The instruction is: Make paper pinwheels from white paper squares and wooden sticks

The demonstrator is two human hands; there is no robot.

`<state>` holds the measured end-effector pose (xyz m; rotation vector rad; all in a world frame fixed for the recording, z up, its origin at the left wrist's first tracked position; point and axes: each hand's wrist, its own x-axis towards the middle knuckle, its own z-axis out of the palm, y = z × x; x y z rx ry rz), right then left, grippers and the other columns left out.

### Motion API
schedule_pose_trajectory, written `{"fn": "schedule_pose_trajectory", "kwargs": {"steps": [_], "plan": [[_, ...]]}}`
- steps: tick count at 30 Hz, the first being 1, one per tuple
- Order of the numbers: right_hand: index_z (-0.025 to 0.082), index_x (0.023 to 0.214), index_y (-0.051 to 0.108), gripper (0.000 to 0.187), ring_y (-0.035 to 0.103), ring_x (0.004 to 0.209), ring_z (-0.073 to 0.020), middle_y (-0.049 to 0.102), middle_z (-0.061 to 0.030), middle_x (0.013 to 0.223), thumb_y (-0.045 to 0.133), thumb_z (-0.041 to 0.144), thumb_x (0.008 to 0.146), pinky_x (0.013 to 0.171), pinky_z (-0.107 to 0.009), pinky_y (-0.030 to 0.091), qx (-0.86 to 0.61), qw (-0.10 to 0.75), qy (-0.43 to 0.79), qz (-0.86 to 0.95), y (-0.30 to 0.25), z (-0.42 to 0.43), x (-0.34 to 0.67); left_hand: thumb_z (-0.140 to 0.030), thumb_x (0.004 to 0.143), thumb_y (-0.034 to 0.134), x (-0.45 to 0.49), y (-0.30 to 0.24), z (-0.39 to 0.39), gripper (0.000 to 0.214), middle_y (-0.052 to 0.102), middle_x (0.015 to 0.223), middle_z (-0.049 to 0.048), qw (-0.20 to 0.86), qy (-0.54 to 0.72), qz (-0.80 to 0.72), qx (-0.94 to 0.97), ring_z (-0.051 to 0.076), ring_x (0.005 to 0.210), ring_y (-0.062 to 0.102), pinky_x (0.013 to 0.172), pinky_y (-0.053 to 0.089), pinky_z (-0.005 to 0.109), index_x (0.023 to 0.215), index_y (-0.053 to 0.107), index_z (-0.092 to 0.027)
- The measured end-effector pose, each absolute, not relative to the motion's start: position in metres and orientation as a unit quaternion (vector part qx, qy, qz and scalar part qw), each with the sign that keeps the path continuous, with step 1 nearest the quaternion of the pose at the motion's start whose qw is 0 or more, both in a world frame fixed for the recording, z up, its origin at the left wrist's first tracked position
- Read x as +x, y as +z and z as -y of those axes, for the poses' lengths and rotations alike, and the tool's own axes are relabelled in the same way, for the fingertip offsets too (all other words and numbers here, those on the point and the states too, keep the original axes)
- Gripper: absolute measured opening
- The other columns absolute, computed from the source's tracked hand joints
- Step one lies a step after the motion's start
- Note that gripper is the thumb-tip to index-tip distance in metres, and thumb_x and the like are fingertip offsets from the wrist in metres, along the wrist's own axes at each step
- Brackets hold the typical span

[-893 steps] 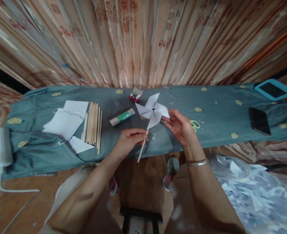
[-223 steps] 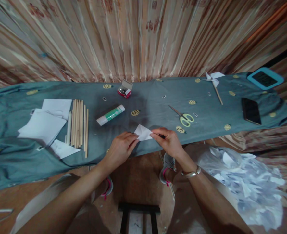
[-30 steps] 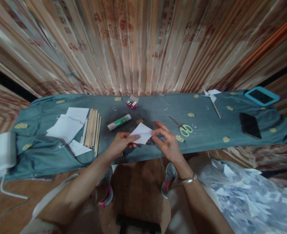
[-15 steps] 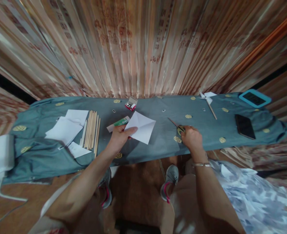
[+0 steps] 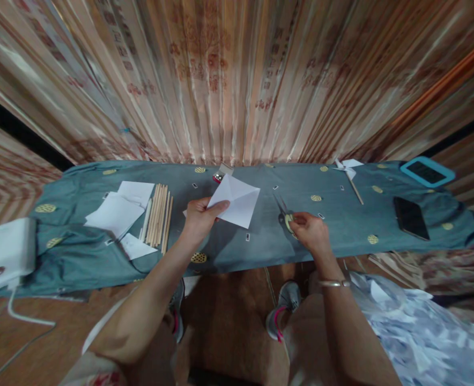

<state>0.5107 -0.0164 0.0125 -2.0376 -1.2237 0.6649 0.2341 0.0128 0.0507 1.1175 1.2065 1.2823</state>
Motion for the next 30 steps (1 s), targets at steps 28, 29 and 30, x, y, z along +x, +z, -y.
{"fn": "schedule_pose_trajectory", "kwargs": {"steps": [28,29,30], "plan": [[0.022,0.087,0.071,0.036,0.053,0.053,-0.0080,0.064,0.0063,0.065,0.085,0.023,0.054,0.045,-0.021,0.041,-0.501,0.614,0.569,0.220,0.020,0.004,0.447,-0.037,0.057,0.081,0.264,0.031,-0.017,0.027,0.064,0.057,0.0009,0.625,0.434,-0.480,0.436,0.013,0.052,0.053,0.050,0.039,0.024,0.065,0.072,-0.013],[0.022,0.086,0.071,0.035,0.053,0.053,-0.0081,0.064,0.0063,0.065,0.085,0.023,0.054,0.046,-0.021,0.041,-0.498,0.621,0.567,0.212,0.019,0.004,0.446,-0.037,0.056,0.082,0.267,0.031,-0.015,0.029,0.067,0.062,0.0026,0.637,0.452,-0.472,0.409,0.014,0.056,0.058,0.055,0.044,0.025,0.069,0.074,-0.013],[0.022,0.085,0.071,0.035,0.053,0.053,-0.0079,0.064,0.0064,0.066,0.085,0.023,0.053,0.046,-0.020,0.041,-0.496,0.626,0.566,0.206,0.018,0.003,0.446,-0.037,0.056,0.083,0.271,0.030,-0.013,0.032,0.070,0.067,0.0043,0.650,0.464,-0.463,0.384,0.016,0.062,0.062,0.060,0.048,0.027,0.074,0.075,-0.012]]}}
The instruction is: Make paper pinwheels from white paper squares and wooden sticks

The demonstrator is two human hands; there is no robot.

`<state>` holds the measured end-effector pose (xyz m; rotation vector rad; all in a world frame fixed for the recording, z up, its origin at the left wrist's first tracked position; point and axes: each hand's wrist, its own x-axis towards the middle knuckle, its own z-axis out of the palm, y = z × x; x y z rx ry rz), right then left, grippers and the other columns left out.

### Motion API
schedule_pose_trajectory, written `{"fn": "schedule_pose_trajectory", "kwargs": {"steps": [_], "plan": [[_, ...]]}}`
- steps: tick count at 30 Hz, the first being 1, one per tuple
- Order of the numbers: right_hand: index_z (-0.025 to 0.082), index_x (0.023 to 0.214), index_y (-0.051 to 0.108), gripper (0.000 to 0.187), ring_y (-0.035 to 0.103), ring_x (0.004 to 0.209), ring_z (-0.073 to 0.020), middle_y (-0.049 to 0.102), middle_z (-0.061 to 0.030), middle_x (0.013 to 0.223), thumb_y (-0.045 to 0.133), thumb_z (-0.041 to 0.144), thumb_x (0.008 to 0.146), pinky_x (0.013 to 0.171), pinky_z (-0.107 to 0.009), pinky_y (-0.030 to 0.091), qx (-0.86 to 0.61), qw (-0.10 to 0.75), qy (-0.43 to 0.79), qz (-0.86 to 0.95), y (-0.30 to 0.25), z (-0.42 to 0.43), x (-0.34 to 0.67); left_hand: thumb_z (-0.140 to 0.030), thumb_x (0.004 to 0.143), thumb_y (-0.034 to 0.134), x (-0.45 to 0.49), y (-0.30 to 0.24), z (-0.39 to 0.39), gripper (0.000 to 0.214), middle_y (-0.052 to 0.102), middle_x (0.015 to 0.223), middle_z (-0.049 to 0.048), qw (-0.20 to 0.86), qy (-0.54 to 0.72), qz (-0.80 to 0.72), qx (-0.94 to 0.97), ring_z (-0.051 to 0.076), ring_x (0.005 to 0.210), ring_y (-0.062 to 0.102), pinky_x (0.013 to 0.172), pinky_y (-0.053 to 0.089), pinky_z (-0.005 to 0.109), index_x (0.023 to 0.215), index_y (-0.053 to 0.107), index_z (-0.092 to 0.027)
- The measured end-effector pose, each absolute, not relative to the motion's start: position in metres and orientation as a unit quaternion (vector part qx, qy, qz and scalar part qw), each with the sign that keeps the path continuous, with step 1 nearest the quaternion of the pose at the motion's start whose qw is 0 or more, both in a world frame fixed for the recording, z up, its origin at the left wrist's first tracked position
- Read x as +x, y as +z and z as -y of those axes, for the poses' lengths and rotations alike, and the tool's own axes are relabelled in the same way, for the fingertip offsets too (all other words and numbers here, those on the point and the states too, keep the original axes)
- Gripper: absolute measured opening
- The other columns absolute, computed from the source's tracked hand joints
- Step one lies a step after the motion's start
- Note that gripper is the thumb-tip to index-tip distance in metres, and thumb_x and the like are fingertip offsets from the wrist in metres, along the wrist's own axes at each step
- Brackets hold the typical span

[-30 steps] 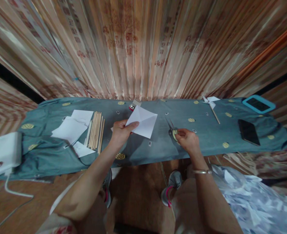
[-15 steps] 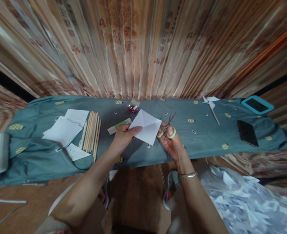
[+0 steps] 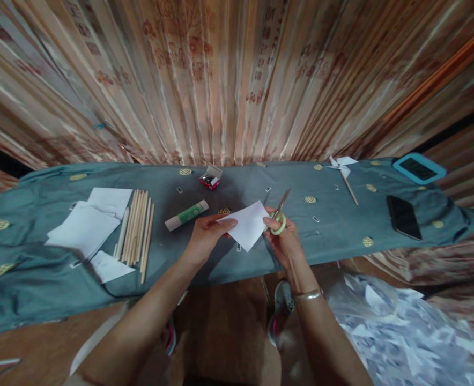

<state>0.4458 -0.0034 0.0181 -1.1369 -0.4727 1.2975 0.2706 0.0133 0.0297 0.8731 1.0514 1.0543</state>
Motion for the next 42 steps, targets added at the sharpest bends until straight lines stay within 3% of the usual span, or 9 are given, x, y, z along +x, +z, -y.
{"fn": "schedule_pose_trajectory", "kwargs": {"steps": [2,5,11,15,19,24,32,42], "plan": [[0.022,0.085,0.071,0.036,0.052,0.054,-0.0078,0.063,0.0065,0.065,0.086,0.023,0.052,0.047,-0.020,0.041,-0.492,0.628,0.567,0.203,0.018,0.003,0.445,-0.039,0.055,0.085,0.278,0.027,-0.009,0.038,0.073,0.074,0.0071,0.676,0.472,-0.448,0.346,0.020,0.069,0.066,0.068,0.053,0.032,0.079,0.075,-0.011],[0.022,0.086,0.071,0.038,0.052,0.055,-0.0080,0.063,0.0059,0.066,0.088,0.028,0.053,0.048,-0.020,0.041,-0.491,0.620,0.572,0.220,0.017,0.005,0.443,-0.044,0.053,0.086,0.284,0.024,-0.004,0.046,0.074,0.075,0.0099,0.692,0.469,-0.456,0.305,0.025,0.074,0.069,0.068,0.056,0.036,0.080,0.073,-0.010],[0.021,0.098,0.069,0.047,0.058,0.063,-0.0123,0.069,-0.0009,0.075,0.075,0.057,0.069,0.053,-0.023,0.042,-0.446,0.569,0.612,0.322,0.014,0.021,0.433,-0.042,0.054,0.087,0.272,0.037,-0.014,0.047,0.075,0.084,0.0092,0.679,0.522,-0.446,0.260,0.028,0.084,0.072,0.072,0.059,0.038,0.086,0.069,-0.012],[0.022,0.103,0.068,0.048,0.057,0.066,-0.0131,0.070,-0.0022,0.078,0.072,0.059,0.073,0.058,-0.024,0.043,-0.427,0.481,0.646,0.412,0.009,0.041,0.420,-0.039,0.050,0.089,0.256,0.048,-0.023,0.048,0.075,0.082,0.0060,0.651,0.567,-0.445,0.239,0.025,0.082,0.072,0.070,0.059,0.035,0.086,0.069,-0.014],[0.020,0.104,0.066,0.055,0.056,0.068,-0.0135,0.067,-0.0015,0.078,0.076,0.060,0.066,0.063,-0.026,0.044,-0.419,0.418,0.668,0.452,0.005,0.055,0.410,-0.036,0.052,0.088,0.248,0.049,-0.025,0.044,0.076,0.081,0.0064,0.642,0.588,-0.438,0.226,0.023,0.079,0.072,0.066,0.058,0.031,0.085,0.070,-0.014],[0.019,0.104,0.066,0.056,0.050,0.064,-0.0115,0.061,0.0002,0.074,0.076,0.060,0.066,0.059,-0.025,0.041,-0.428,0.369,0.673,0.477,0.004,0.056,0.409,-0.031,0.056,0.086,0.250,0.045,-0.021,0.036,0.076,0.081,0.0071,0.661,0.579,-0.431,0.205,0.022,0.074,0.072,0.064,0.057,0.030,0.084,0.070,-0.014],[0.019,0.106,0.068,0.052,0.045,0.058,-0.0095,0.052,0.0040,0.063,0.073,0.058,0.071,0.054,-0.023,0.038,-0.418,0.368,0.659,0.506,-0.001,0.053,0.408,-0.022,0.069,0.077,0.255,0.048,-0.019,0.019,0.075,0.077,0.0052,0.676,0.565,-0.436,0.187,0.018,0.067,0.071,0.069,0.058,0.031,0.084,0.069,-0.013],[0.019,0.103,0.069,0.051,0.047,0.060,-0.0100,0.052,0.0041,0.063,0.076,0.055,0.069,0.056,-0.023,0.039,-0.422,0.376,0.669,0.483,-0.001,0.054,0.408,-0.023,0.065,0.080,0.257,0.041,-0.020,0.024,0.074,0.074,0.0045,0.680,0.570,-0.422,0.187,0.019,0.065,0.070,0.067,0.057,0.031,0.084,0.068,-0.013]]}}
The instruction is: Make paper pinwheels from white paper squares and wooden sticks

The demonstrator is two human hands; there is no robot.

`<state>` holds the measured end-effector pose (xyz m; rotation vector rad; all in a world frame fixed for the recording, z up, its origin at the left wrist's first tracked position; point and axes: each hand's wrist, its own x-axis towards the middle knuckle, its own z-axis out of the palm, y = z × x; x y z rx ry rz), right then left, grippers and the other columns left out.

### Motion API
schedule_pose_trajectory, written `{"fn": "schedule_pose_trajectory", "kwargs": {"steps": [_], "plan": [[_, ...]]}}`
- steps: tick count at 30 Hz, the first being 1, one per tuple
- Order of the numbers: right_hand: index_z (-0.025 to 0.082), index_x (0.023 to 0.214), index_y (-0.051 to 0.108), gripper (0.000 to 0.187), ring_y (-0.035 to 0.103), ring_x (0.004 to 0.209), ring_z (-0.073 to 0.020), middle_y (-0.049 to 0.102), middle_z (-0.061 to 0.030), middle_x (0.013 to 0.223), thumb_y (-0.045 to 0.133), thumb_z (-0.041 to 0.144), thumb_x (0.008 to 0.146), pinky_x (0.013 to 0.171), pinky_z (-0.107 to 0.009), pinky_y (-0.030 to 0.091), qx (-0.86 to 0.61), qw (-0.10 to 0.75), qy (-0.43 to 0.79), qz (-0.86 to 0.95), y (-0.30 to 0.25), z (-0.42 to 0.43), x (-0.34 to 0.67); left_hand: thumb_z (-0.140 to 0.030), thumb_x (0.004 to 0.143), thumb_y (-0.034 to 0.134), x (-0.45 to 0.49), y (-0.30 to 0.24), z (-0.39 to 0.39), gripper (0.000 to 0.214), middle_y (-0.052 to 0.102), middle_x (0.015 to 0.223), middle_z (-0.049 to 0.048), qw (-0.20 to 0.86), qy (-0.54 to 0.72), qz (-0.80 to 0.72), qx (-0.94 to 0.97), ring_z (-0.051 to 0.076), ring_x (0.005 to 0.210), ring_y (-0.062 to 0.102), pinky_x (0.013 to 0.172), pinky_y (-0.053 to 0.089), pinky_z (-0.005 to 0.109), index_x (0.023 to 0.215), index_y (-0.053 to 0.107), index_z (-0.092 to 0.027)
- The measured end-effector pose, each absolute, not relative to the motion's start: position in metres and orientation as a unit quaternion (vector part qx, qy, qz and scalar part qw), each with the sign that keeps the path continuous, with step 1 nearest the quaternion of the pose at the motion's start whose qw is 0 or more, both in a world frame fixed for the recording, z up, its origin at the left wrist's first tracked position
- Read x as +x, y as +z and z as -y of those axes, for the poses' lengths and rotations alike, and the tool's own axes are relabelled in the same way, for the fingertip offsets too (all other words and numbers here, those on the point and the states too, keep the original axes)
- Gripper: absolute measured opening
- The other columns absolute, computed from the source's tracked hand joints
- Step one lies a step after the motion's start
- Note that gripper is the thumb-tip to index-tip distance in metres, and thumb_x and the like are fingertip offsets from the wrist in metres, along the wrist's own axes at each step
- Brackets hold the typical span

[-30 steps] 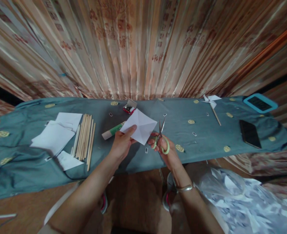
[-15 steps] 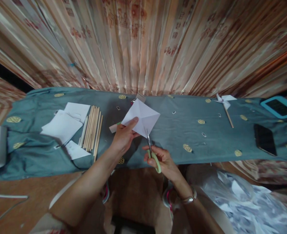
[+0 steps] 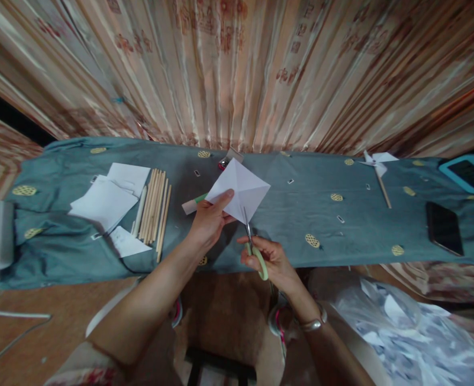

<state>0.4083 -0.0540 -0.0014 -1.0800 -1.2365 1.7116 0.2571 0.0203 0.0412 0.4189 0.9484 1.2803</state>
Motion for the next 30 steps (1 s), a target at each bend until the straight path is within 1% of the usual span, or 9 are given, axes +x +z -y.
{"fn": "schedule_pose_trajectory", "kwargs": {"steps": [5,11,17,23,26,30], "plan": [[0.019,0.102,0.069,0.050,0.046,0.058,-0.0093,0.055,0.0038,0.065,0.077,0.056,0.068,0.056,-0.023,0.039,-0.427,0.372,0.669,0.482,-0.0008,0.0532,0.4080,-0.026,0.060,0.083,0.2580,0.0404,-0.0195,0.032,0.075,0.075,0.0049,0.684,0.568,-0.417,0.189,0.018,0.065,0.070,0.063,0.056,0.029,0.085,0.068,-0.012],[0.019,0.103,0.069,0.052,0.046,0.059,-0.0094,0.055,0.0033,0.065,0.076,0.058,0.068,0.055,-0.023,0.038,-0.425,0.373,0.669,0.481,-0.0014,0.0539,0.4085,-0.026,0.062,0.081,0.2576,0.0404,-0.0196,0.027,0.074,0.074,0.0037,0.680,0.564,-0.426,0.196,0.018,0.066,0.070,0.061,0.056,0.027,0.082,0.068,-0.015],[0.019,0.107,0.069,0.053,0.047,0.060,-0.0098,0.054,0.0034,0.065,0.074,0.057,0.071,0.057,-0.023,0.039,-0.423,0.367,0.663,0.497,-0.0006,0.0537,0.4094,-0.028,0.060,0.083,0.2575,0.0405,-0.0193,0.032,0.074,0.075,0.0040,0.682,0.563,-0.423,0.198,0.019,0.067,0.070,0.063,0.056,0.029,0.084,0.067,-0.014],[0.019,0.098,0.070,0.046,0.044,0.056,-0.0081,0.055,0.0044,0.062,0.079,0.051,0.067,0.053,-0.022,0.038,-0.438,0.376,0.666,0.472,-0.0004,0.0530,0.4069,-0.027,0.062,0.082,0.2571,0.0417,-0.0195,0.030,0.074,0.074,0.0037,0.682,0.562,-0.426,0.194,0.018,0.068,0.071,0.067,0.057,0.030,0.085,0.067,-0.014],[0.019,0.095,0.071,0.042,0.044,0.055,-0.0076,0.056,0.0047,0.061,0.082,0.046,0.064,0.053,-0.022,0.039,-0.446,0.379,0.669,0.457,0.0020,0.0526,0.4056,-0.025,0.065,0.080,0.2575,0.0432,-0.0192,0.025,0.075,0.076,0.0049,0.682,0.563,-0.425,0.190,0.020,0.072,0.072,0.070,0.058,0.032,0.083,0.067,-0.014],[0.019,0.090,0.072,0.041,0.046,0.054,-0.0079,0.058,0.0046,0.060,0.085,0.043,0.060,0.053,-0.022,0.040,-0.458,0.381,0.671,0.441,0.0035,0.0519,0.4045,-0.023,0.068,0.078,0.2581,0.0451,-0.0190,0.022,0.075,0.077,0.0054,0.680,0.561,-0.435,0.183,0.021,0.077,0.072,0.073,0.058,0.033,0.085,0.068,-0.014]]}}
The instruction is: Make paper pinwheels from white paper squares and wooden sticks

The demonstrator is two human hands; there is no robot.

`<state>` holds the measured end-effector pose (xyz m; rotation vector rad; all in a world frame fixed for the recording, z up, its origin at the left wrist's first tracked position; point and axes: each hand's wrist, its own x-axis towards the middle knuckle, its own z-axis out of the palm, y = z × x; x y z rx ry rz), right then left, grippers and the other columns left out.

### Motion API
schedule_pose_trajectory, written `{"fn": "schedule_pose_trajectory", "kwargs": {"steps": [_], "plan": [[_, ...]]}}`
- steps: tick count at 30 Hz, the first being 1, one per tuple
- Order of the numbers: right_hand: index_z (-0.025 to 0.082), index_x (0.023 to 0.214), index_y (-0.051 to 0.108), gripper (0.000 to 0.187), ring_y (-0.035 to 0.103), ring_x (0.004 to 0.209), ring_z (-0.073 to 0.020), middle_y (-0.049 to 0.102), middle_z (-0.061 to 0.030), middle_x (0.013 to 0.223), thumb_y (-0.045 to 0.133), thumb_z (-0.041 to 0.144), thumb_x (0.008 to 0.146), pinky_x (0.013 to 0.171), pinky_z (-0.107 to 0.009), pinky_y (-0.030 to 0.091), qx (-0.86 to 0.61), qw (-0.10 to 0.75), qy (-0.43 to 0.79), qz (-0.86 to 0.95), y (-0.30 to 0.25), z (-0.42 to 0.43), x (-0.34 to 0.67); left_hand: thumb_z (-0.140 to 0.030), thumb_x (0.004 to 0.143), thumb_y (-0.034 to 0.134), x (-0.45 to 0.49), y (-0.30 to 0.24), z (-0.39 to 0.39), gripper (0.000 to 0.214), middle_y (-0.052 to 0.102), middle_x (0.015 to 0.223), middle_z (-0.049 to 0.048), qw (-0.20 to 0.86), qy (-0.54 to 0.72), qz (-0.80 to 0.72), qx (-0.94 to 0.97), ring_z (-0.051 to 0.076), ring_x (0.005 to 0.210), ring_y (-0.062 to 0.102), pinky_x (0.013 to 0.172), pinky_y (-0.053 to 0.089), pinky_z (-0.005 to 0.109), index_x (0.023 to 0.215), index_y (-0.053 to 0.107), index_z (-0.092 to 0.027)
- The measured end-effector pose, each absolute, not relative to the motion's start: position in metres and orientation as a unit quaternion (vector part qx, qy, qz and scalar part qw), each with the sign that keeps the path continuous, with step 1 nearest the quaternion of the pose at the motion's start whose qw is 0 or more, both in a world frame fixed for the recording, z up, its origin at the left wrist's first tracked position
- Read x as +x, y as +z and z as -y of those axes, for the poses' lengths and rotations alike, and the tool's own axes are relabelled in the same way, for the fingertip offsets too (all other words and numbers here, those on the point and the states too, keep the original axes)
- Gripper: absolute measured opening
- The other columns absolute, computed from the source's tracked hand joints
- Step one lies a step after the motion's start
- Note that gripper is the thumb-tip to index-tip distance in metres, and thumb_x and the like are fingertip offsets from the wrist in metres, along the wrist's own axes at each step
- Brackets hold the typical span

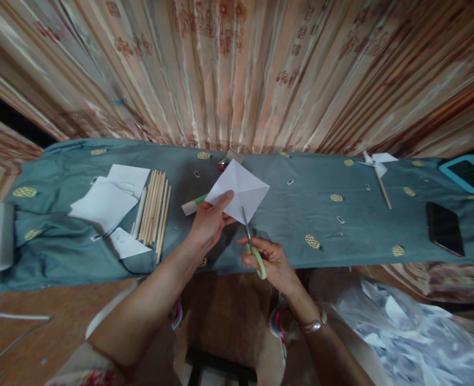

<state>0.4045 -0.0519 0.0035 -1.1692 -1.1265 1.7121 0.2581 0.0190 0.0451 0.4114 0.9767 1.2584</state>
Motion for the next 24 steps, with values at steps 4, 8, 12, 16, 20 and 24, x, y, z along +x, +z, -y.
{"fn": "schedule_pose_trajectory", "kwargs": {"steps": [4,8,12,16,20,24], "plan": [[0.018,0.088,0.071,0.040,0.046,0.054,-0.0076,0.058,0.0050,0.059,0.086,0.041,0.058,0.052,-0.021,0.039,-0.468,0.379,0.673,0.430,0.0030,0.0519,0.4039,-0.023,0.068,0.078,0.2581,0.0448,-0.0197,0.020,0.074,0.075,0.0051,0.677,0.560,-0.442,0.183,0.021,0.076,0.072,0.072,0.058,0.032,0.083,0.068,-0.014],[0.018,0.087,0.070,0.041,0.046,0.053,-0.0078,0.059,0.0049,0.060,0.086,0.041,0.057,0.050,-0.021,0.040,-0.478,0.373,0.676,0.418,0.0032,0.0521,0.4035,-0.024,0.067,0.079,0.2578,0.0428,-0.0197,0.023,0.074,0.074,0.0050,0.674,0.565,-0.438,0.185,0.022,0.074,0.072,0.070,0.058,0.033,0.083,0.067,-0.014],[0.019,0.087,0.071,0.040,0.050,0.055,-0.0083,0.060,0.0045,0.061,0.086,0.041,0.058,0.053,-0.022,0.042,-0.473,0.380,0.670,0.428,0.0041,0.0514,0.4039,-0.023,0.066,0.079,0.2589,0.0420,-0.0177,0.023,0.074,0.073,0.0032,0.684,0.559,-0.429,0.190,0.019,0.070,0.071,0.069,0.058,0.032,0.083,0.067,-0.014],[0.019,0.085,0.071,0.037,0.049,0.053,-0.0080,0.060,0.0045,0.060,0.085,0.041,0.059,0.052,-0.022,0.042,-0.471,0.386,0.663,0.436,0.0042,0.0506,0.4041,-0.026,0.062,0.082,0.2606,0.0422,-0.0162,0.029,0.074,0.073,0.0030,0.690,0.557,-0.422,0.189,0.019,0.068,0.071,0.068,0.058,0.033,0.084,0.067,-0.013],[0.019,0.084,0.071,0.038,0.049,0.052,-0.0083,0.060,0.0043,0.058,0.084,0.045,0.060,0.050,-0.022,0.043,-0.476,0.388,0.667,0.423,0.0026,0.0509,0.4034,-0.026,0.062,0.083,0.2607,0.0421,-0.0169,0.031,0.074,0.072,0.0028,0.687,0.562,-0.421,0.186,0.019,0.068,0.071,0.070,0.059,0.032,0.085,0.067,-0.013],[0.020,0.086,0.072,0.038,0.051,0.052,-0.0087,0.060,0.0044,0.058,0.084,0.044,0.059,0.051,-0.022,0.044,-0.478,0.393,0.664,0.420,0.0005,0.0515,0.4031,-0.024,0.060,0.083,0.2612,0.0414,-0.0170,0.030,0.073,0.071,0.0024,0.689,0.562,-0.422,0.180,0.017,0.064,0.070,0.068,0.059,0.032,0.083,0.067,-0.012]]}}
